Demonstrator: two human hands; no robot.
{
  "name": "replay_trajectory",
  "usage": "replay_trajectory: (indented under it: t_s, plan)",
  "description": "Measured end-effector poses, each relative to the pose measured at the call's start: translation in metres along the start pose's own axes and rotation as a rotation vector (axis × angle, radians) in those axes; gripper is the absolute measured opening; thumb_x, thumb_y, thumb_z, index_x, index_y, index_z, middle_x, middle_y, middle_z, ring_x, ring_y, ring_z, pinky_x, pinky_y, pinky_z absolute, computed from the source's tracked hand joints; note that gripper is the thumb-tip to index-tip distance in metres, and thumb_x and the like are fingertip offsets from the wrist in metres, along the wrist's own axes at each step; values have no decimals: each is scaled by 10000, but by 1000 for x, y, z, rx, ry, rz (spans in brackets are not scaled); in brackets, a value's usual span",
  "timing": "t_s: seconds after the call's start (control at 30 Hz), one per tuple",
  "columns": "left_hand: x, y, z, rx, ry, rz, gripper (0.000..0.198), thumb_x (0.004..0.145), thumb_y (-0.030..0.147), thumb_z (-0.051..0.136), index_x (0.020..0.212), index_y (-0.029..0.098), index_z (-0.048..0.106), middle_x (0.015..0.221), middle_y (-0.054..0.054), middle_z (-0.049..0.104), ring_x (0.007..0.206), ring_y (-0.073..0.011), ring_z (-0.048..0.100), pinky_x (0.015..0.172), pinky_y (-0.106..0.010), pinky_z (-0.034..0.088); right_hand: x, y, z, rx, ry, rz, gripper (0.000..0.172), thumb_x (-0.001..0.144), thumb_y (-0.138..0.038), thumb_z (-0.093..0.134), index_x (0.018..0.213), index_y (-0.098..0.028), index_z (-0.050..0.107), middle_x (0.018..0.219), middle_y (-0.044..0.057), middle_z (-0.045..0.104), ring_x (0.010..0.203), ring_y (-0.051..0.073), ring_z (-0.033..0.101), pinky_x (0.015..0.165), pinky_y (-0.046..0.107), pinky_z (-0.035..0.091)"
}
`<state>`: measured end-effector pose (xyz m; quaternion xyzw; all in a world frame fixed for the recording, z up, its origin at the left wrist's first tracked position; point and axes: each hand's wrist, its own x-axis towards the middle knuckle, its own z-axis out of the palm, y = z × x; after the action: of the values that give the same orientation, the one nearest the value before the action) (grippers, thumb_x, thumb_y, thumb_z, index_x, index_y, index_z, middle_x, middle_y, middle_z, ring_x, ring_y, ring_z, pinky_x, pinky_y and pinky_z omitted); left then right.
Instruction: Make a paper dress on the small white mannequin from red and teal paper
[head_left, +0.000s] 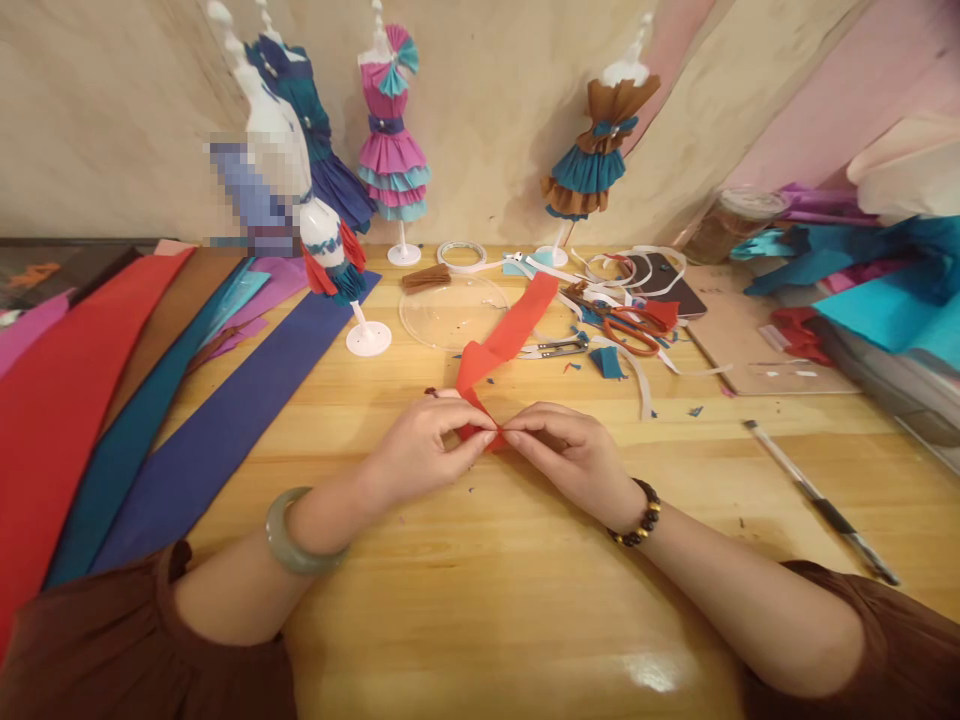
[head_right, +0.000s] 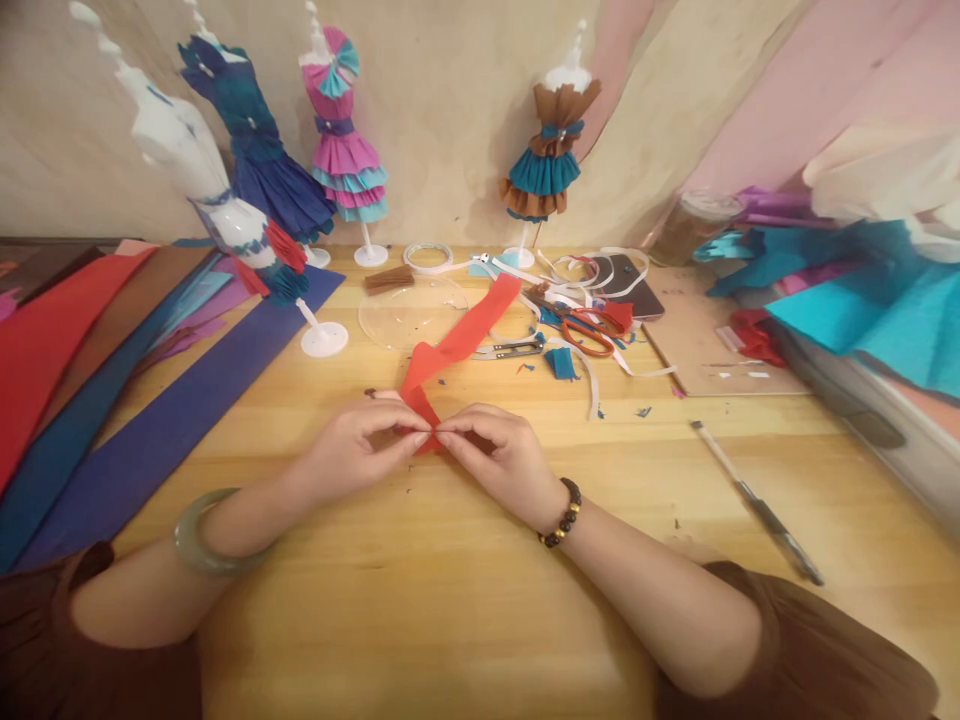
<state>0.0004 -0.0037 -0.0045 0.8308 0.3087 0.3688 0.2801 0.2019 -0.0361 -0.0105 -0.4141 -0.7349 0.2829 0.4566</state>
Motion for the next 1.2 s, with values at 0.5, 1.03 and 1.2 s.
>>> replay_trajectory:
  t_s: [0.5, 1.03, 1.2]
  plan:
    - [3, 0, -3, -273, -13, -335, 135, 812, 182, 655, 901, 191, 757, 859, -27, 762, 751, -146, 690, 679, -239, 547, 0, 5, 0, 64, 33, 73, 131, 899, -240, 625, 938, -235, 751, 847, 41, 749, 747, 164, 683, 691, 298, 558]
    - [5, 4, -3, -250, 7, -240, 65, 784, 164, 691, 778, 178, 754, 785, -37, 703, 728, -138, 654, 697, -255, 521, 1, 5, 8, 92, 48, 141, 93, 846, -274, 678, 868, -199, 729, 810, 60, 734, 726, 175, 681, 655, 296, 559]
    - [5, 1, -3, -304, 6, -265, 67, 777, 175, 695, 786, 180, 761, 792, -41, 705, 725, -139, 654, 673, -252, 517, 2, 5, 9, 74, 48, 116, 130, 857, -320, 676, 883, -207, 734, 792, 53, 731, 692, 169, 672, 624, 286, 555]
